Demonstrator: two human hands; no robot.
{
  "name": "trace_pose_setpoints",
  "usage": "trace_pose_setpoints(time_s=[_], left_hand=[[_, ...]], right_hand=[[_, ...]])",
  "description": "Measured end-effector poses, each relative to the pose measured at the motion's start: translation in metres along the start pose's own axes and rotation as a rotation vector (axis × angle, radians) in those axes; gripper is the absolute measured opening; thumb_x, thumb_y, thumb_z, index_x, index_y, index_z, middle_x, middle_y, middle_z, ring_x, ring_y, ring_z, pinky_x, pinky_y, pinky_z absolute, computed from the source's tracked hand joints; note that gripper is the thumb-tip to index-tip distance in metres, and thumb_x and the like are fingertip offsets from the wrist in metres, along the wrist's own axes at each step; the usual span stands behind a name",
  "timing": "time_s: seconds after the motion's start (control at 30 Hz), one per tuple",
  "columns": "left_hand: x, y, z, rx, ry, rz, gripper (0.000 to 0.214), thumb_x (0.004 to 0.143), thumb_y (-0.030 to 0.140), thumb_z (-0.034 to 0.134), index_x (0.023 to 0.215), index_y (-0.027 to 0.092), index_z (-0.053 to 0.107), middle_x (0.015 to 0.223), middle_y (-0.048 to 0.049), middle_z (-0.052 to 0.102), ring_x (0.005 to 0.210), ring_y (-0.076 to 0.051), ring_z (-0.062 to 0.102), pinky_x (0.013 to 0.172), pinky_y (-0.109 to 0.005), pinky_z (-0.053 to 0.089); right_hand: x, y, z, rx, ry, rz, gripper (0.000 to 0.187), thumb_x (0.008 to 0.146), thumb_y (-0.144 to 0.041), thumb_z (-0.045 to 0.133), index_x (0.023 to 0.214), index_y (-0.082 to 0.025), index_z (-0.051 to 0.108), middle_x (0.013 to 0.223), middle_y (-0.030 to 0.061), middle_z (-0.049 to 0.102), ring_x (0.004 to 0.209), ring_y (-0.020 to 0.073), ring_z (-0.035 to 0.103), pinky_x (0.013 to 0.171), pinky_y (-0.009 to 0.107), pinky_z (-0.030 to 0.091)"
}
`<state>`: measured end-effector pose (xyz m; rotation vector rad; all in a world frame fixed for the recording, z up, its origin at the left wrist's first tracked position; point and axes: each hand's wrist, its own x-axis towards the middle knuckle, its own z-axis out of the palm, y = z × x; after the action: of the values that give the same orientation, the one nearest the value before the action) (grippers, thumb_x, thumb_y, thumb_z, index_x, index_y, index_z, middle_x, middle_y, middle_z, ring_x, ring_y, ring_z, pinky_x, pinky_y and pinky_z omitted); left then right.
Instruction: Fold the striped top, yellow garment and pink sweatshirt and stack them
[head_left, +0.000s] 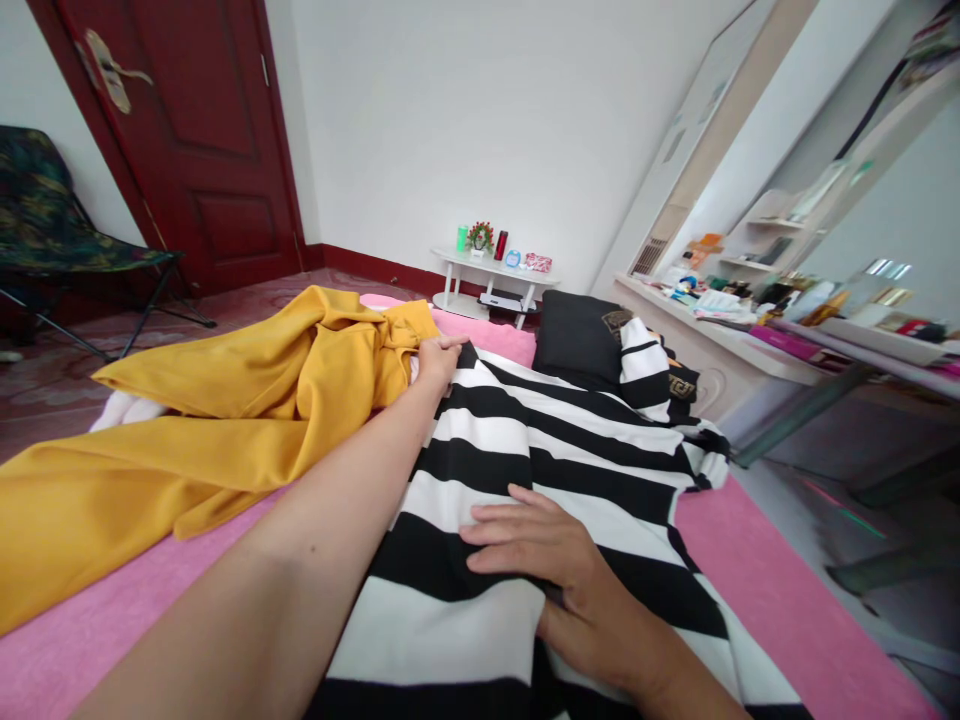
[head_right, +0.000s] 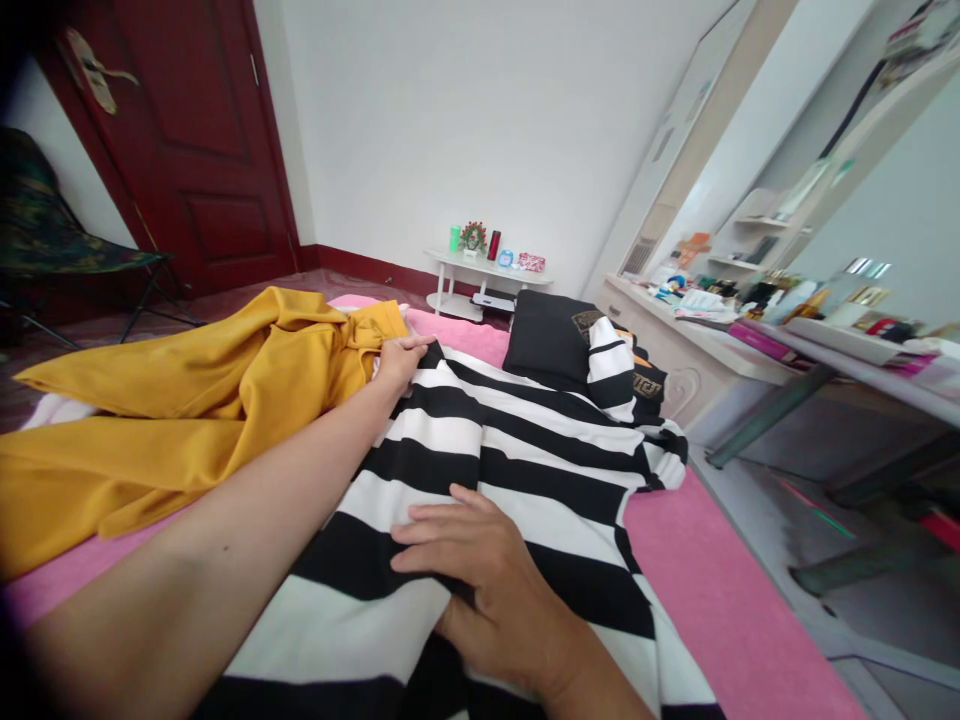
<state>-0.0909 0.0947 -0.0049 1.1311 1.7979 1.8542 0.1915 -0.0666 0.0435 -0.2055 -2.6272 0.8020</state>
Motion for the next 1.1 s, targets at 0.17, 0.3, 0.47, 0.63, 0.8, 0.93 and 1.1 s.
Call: trace_pose_setpoints(time_s=[0.17,0.3,0.47,0.63,0.8,0.93,1.1], left_hand=[[0.005,0.002,-0.008,0.096,-0.129,0.021,0.026,0.071,0.01,0.057,0.091,0.011,0.073,0.092,-0.0078,0.072,0.097,-0.022,0.063,0.093,-0.03,0.045],[-0.002,0.01,-0.012,0.161,-0.299,0.049,0.01,0.068,0.018,0.064,0.072,0.012,0.071,0.08,-0.0057,0.071,0.093,-0.025,0.063,0.092,-0.033,0.045],[-0.021,0.019,-0.02,0.152,-0.341,0.069,0.037,0.084,0.037,0.053,0.111,0.014,0.064,0.128,-0.0105,0.058,0.123,-0.025,0.047,0.107,-0.034,0.03],[-0.046,0.025,-0.039,0.159,-0.38,0.032,0.052,0.086,0.045,0.05,0.13,0.016,0.051,0.14,-0.0111,0.046,0.131,-0.025,0.04,0.109,-0.034,0.027],[-0.084,0.034,-0.079,0.284,-0.543,0.131,0.055,0.075,0.03,0.063,0.128,0.017,0.054,0.139,-0.0115,0.047,0.13,-0.027,0.039,0.111,-0.037,0.026],[-0.124,0.053,-0.122,0.338,-0.698,0.341,0.046,0.071,0.019,0.064,0.116,0.027,0.065,0.13,-0.0066,0.054,0.125,-0.026,0.045,0.11,-0.04,0.027],[-0.178,0.099,-0.165,0.451,-0.937,0.503,0.043,0.069,0.026,0.072,0.111,0.035,0.066,0.147,-0.003,0.032,0.138,-0.029,0.023,0.111,-0.046,0.022]], right_hand=[[0.0,-0.005,0.0,0.022,0.043,-0.013,0.034,0.076,-0.022,0.063,0.11,-0.026,0.064,0.12,0.0035,0.063,0.114,0.0171,0.056,0.105,0.034,0.033],[0.003,-0.022,0.002,-0.026,-0.082,-0.096,0.05,0.078,-0.034,0.063,0.126,-0.027,0.055,0.137,0.0054,0.049,0.121,0.0211,0.048,0.104,0.035,0.032],[0.007,-0.042,0.009,0.076,-0.313,-0.24,0.035,0.093,-0.04,0.042,0.12,-0.026,0.06,0.124,0.0032,0.061,0.117,0.0169,0.052,0.105,0.03,0.031],[0.007,-0.041,0.021,0.369,-0.163,-0.201,0.032,0.084,-0.04,0.055,0.103,-0.019,0.07,0.106,0.0076,0.069,0.105,0.0187,0.061,0.095,0.029,0.041],[0.005,-0.04,0.022,0.596,-0.098,0.036,0.022,0.08,-0.03,0.064,0.095,-0.016,0.073,0.097,0.0079,0.072,0.091,0.0187,0.066,0.085,0.029,0.048],[0.004,-0.041,0.014,0.689,-0.139,0.14,0.026,0.077,-0.033,0.068,0.093,-0.015,0.074,0.096,0.0087,0.071,0.088,0.0212,0.066,0.08,0.031,0.049],[0.003,-0.039,0.008,0.796,-0.214,0.151,0.027,0.072,-0.029,0.07,0.094,-0.015,0.074,0.099,0.0086,0.071,0.094,0.0229,0.065,0.086,0.033,0.048]])
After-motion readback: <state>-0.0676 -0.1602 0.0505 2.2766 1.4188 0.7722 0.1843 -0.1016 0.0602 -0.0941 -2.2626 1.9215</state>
